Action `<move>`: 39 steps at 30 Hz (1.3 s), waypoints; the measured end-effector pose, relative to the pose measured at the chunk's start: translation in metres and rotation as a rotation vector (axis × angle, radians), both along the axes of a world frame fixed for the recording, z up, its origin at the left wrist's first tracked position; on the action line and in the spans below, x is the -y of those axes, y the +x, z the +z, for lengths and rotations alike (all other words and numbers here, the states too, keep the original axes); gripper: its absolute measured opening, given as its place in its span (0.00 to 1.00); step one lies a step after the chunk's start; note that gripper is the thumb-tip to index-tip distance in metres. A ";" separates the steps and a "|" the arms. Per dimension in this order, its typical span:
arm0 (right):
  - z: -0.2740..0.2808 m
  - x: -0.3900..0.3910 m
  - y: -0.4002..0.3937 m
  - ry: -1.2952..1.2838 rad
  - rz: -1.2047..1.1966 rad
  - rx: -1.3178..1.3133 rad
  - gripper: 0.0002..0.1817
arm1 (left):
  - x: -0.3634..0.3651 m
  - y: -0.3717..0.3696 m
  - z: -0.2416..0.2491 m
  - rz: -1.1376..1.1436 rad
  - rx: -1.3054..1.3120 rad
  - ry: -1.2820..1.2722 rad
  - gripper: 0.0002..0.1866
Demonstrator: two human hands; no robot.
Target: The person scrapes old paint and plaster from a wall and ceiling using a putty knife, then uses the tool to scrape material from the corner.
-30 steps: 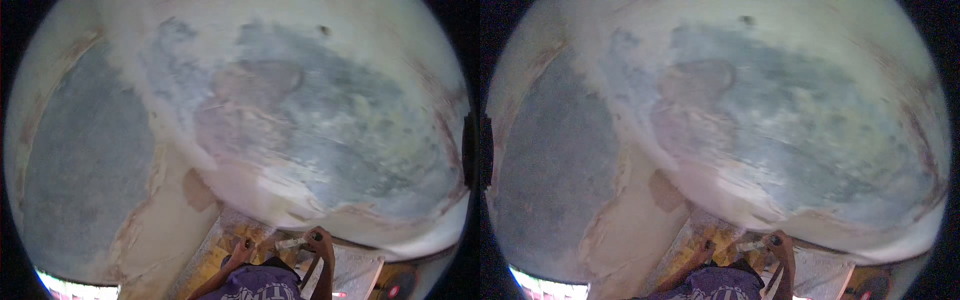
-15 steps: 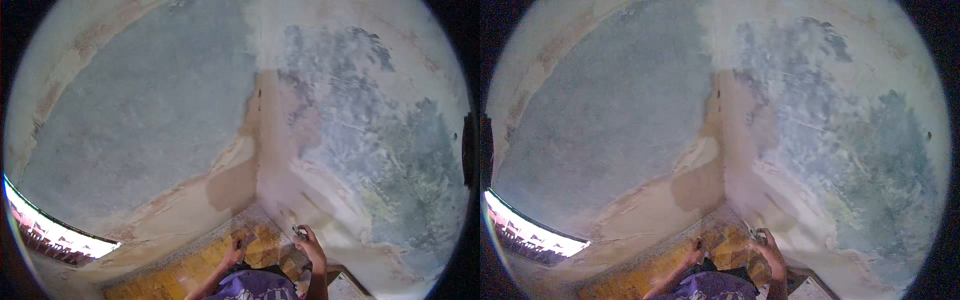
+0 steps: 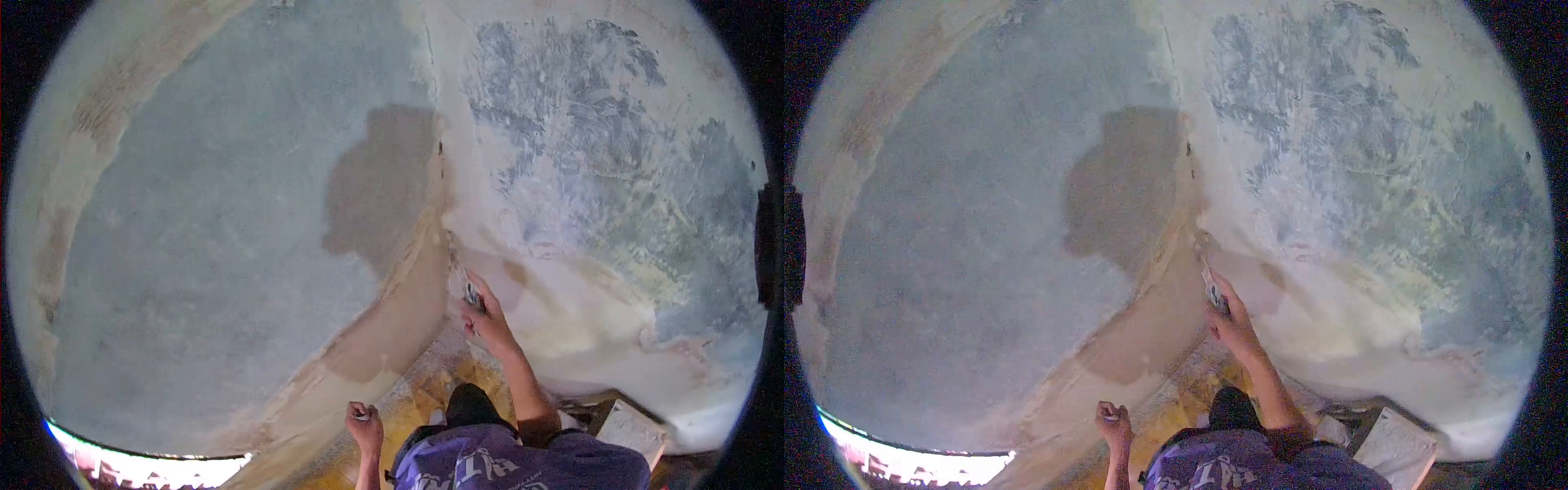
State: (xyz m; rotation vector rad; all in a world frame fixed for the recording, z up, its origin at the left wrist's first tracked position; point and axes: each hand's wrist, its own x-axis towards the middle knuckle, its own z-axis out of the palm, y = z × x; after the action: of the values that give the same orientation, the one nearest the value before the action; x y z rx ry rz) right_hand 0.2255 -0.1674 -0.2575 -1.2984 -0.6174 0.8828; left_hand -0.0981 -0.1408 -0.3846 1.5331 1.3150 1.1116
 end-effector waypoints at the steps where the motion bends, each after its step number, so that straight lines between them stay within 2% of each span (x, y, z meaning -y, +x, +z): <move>1: 0.005 -0.011 0.005 0.004 -0.012 0.045 0.32 | -0.009 -0.001 0.012 0.018 0.000 0.033 0.16; 4: 0.008 -0.047 0.018 0.023 -0.054 0.084 0.32 | -0.030 0.004 0.055 0.101 -0.115 0.082 0.17; 5: 0.004 -0.059 0.021 0.030 -0.069 0.081 0.31 | -0.042 -0.003 0.048 0.166 -0.166 0.006 0.17; 8: -0.018 -0.089 0.023 0.220 -0.125 0.073 0.30 | -0.071 0.018 0.082 0.225 -0.241 0.528 0.18; 9: -0.016 -0.095 0.023 0.197 -0.115 0.029 0.30 | -0.077 0.021 0.105 0.201 -0.300 0.587 0.18; 12: 0.001 -0.105 0.020 0.110 -0.067 -0.101 0.30 | -0.100 0.022 0.123 0.224 -0.224 0.692 0.18; 13: 0.010 -0.110 0.023 0.071 -0.042 -0.133 0.31 | -0.105 0.024 0.135 0.263 -0.382 0.751 0.14; 14: 0.014 -0.117 0.027 0.030 -0.016 -0.166 0.32 | -0.112 0.024 0.142 0.283 -0.391 0.796 0.12; 16: 0.010 -0.133 0.041 -0.048 0.023 -0.102 0.33 | -0.126 0.035 0.159 0.324 -0.397 0.878 0.09; 17: 0.008 -0.139 0.048 -0.087 0.044 -0.067 0.33 | -0.131 0.048 0.169 0.412 -0.392 0.959 0.04; 18: 0.015 -0.138 0.049 -0.101 0.055 -0.042 0.33 | -0.137 0.056 0.175 0.446 -0.393 0.991 0.04; 20: 0.036 -0.130 0.044 -0.129 0.079 0.005 0.33 | -0.146 0.062 0.180 0.444 -0.396 1.006 0.04; 26: 0.019 -0.157 0.068 -0.146 -0.035 -0.042 0.32 | -0.161 0.079 0.178 0.394 -0.422 0.996 0.06; 28: -0.003 -0.160 0.054 0.065 -0.225 0.655 0.33 | -0.164 0.082 0.178 0.379 -0.430 0.995 0.06; 30: -0.008 -0.159 0.049 0.005 -0.192 0.751 0.33 | -0.167 0.084 0.178 0.353 -0.432 0.994 0.06; 32: 0.006 -0.150 0.052 -0.305 0.057 0.239 0.33 | -0.169 0.086 0.177 0.341 -0.428 1.001 0.07; 34: 0.018 -0.151 0.058 -0.330 0.064 0.208 0.33 | -0.171 0.086 0.178 0.325 -0.435 0.987 0.07; 39: -0.003 -0.147 0.037 -0.017 -0.051 0.569 0.34 | -0.174 0.088 0.178 0.287 -0.418 0.978 0.09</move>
State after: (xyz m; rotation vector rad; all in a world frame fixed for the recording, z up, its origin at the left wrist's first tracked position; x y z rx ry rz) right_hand 0.2622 -0.0202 -0.2606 -1.5835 -1.0132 0.4685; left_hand -0.0099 0.0331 -0.2066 2.4282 1.3533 1.8548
